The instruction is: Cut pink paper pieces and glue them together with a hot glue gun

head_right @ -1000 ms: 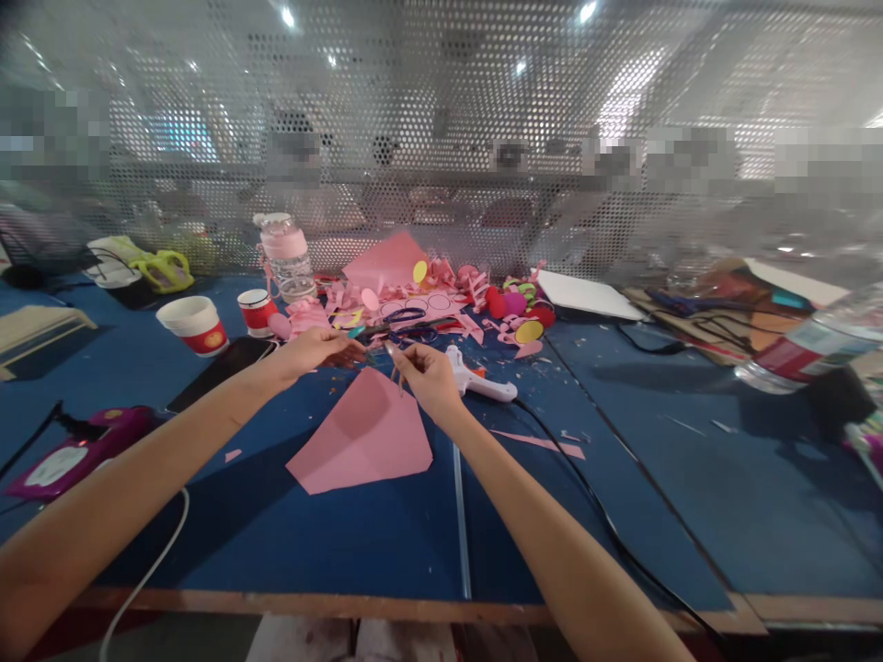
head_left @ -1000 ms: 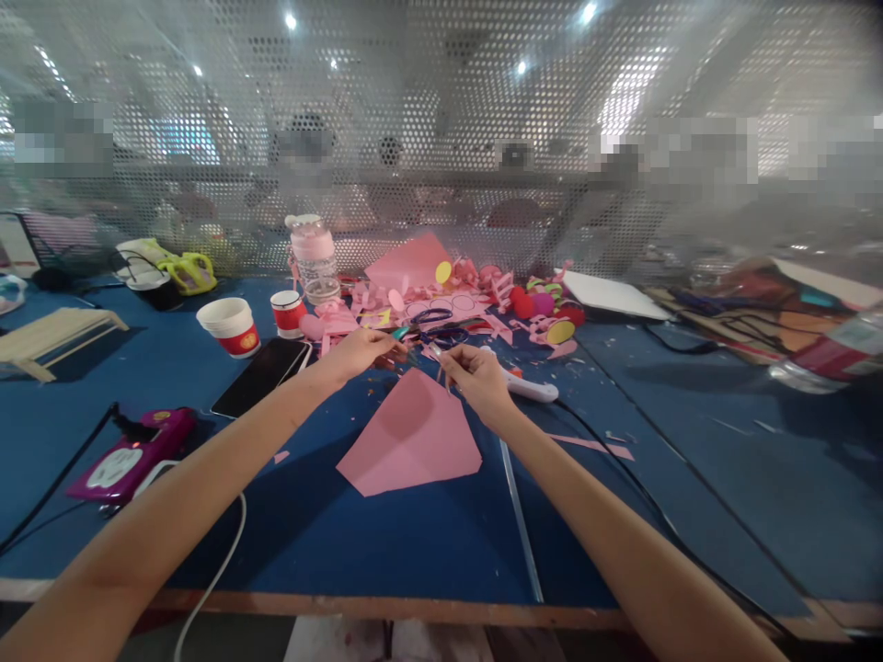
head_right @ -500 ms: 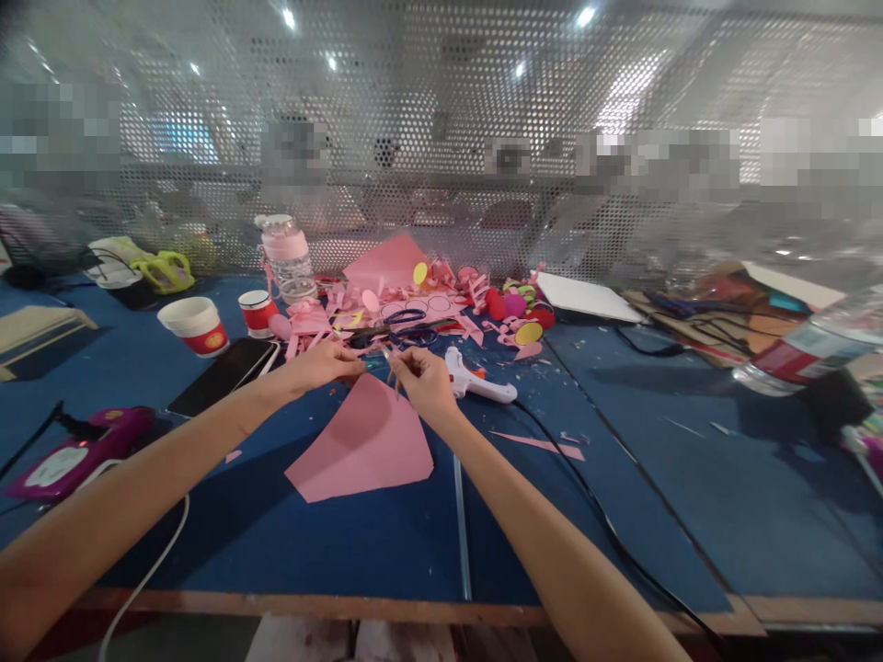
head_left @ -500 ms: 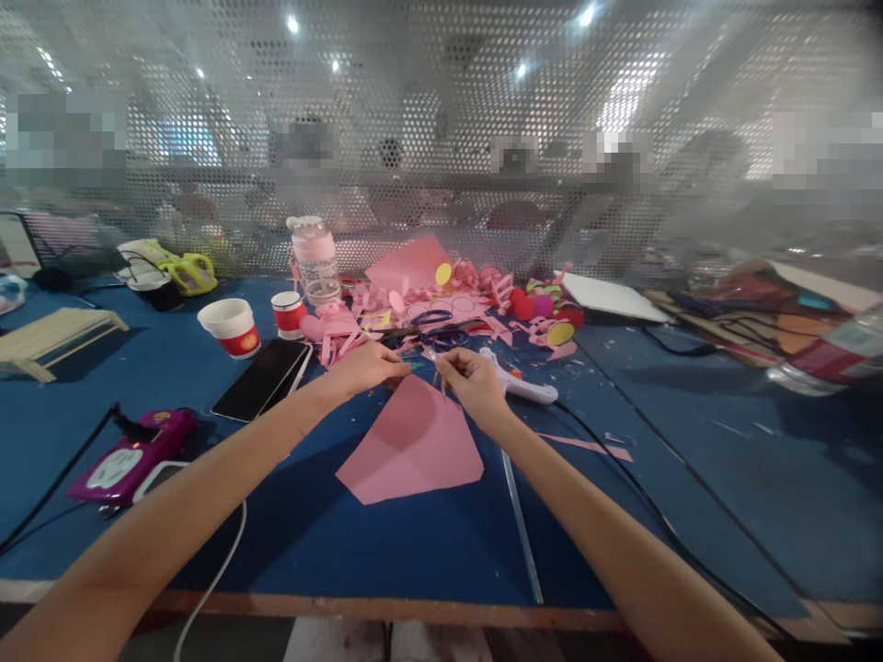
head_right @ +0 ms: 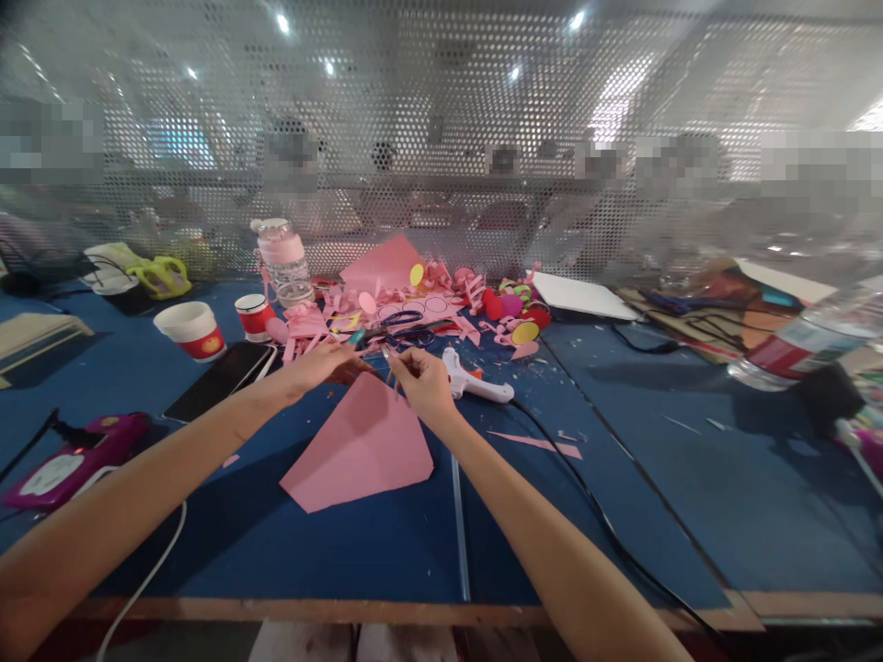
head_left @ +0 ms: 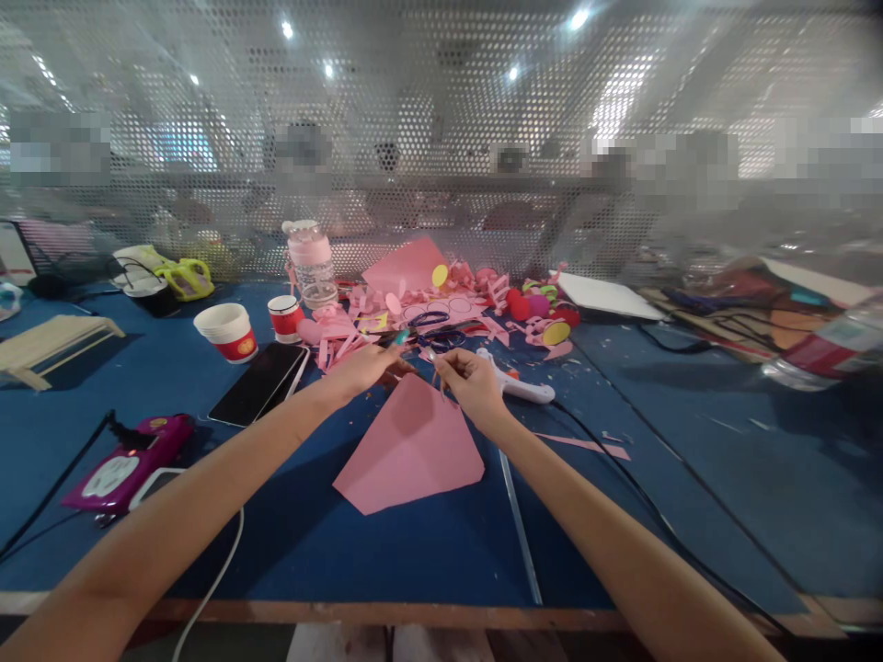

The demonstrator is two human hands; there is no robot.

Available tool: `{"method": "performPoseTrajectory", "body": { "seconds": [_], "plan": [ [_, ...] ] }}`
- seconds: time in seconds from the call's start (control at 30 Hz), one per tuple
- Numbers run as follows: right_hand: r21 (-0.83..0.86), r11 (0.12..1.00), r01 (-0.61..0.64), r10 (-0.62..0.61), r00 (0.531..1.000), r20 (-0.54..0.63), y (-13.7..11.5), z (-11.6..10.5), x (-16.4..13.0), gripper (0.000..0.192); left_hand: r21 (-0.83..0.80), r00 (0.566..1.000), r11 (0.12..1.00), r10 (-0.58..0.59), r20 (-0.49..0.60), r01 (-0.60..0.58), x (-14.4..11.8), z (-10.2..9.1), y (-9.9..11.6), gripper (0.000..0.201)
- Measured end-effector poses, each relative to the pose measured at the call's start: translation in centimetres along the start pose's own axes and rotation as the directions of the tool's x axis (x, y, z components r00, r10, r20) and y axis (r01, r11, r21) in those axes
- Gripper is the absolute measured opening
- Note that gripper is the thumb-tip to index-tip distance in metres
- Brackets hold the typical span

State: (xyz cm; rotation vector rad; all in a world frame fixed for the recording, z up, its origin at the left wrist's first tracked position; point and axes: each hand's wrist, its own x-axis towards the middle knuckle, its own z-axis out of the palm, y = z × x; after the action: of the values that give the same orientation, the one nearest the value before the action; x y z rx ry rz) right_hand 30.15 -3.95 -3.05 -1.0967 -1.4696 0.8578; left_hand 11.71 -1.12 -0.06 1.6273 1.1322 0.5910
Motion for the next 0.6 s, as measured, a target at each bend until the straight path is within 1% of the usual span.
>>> {"method": "performPoseTrajectory", "body": {
  "seconds": [0.07,0.17,0.2,0.27,0.37,0.43,0.5,0.6],
  "plan": [
    [-0.004,1.000,0.009,-0.009,1.000,-0.014,-0.02,0.03,0.08,0.039,-0.023,0.999,1.000,-0.018,0.027,0.019,-0.18,-0.39,0.52,0.057],
    [-0.003,1.000,0.023,-0.023,1.000,-0.001,0.15,0.08,0.14,0.039,0.019,0.999,1.000,0.022,0.043,-0.023,-0.28,-0.75,0.84,0.045],
    [-0.005,1.000,0.027,-0.027,1.000,0.005,0.23,0.09,0.14,0.039,0.060,0.998,0.997,0.041,0.044,-0.044,-0.25,-0.78,0.76,0.041],
    [-0.011,0.999,0.031,-0.030,0.999,0.011,0.36,0.09,0.11,0.037,0.192,0.994,0.976,0.093,0.053,-0.101,-0.14,-0.77,0.44,0.039],
    [-0.017,1.000,0.023,-0.023,1.000,0.020,0.43,0.09,0.02,0.036,0.390,0.977,0.895,0.196,0.088,-0.215,-0.01,-0.76,0.02,0.036],
    [-0.029,0.999,0.026,-0.026,0.999,0.026,0.41,0.12,-0.03,0.036,0.436,0.967,0.864,0.236,0.092,-0.252,-0.05,-0.75,-0.03,0.029],
    [-0.033,0.999,0.034,-0.033,0.999,0.028,0.38,0.17,-0.07,0.035,0.458,0.965,0.851,0.245,0.088,-0.258,-0.17,-0.64,0.04,0.026],
    [-0.025,0.999,0.028,-0.027,0.999,0.042,0.31,0.24,-0.11,0.033,0.475,0.969,0.847,0.238,0.062,-0.238,-0.37,-0.32,0.10,0.030]
  ]
}}
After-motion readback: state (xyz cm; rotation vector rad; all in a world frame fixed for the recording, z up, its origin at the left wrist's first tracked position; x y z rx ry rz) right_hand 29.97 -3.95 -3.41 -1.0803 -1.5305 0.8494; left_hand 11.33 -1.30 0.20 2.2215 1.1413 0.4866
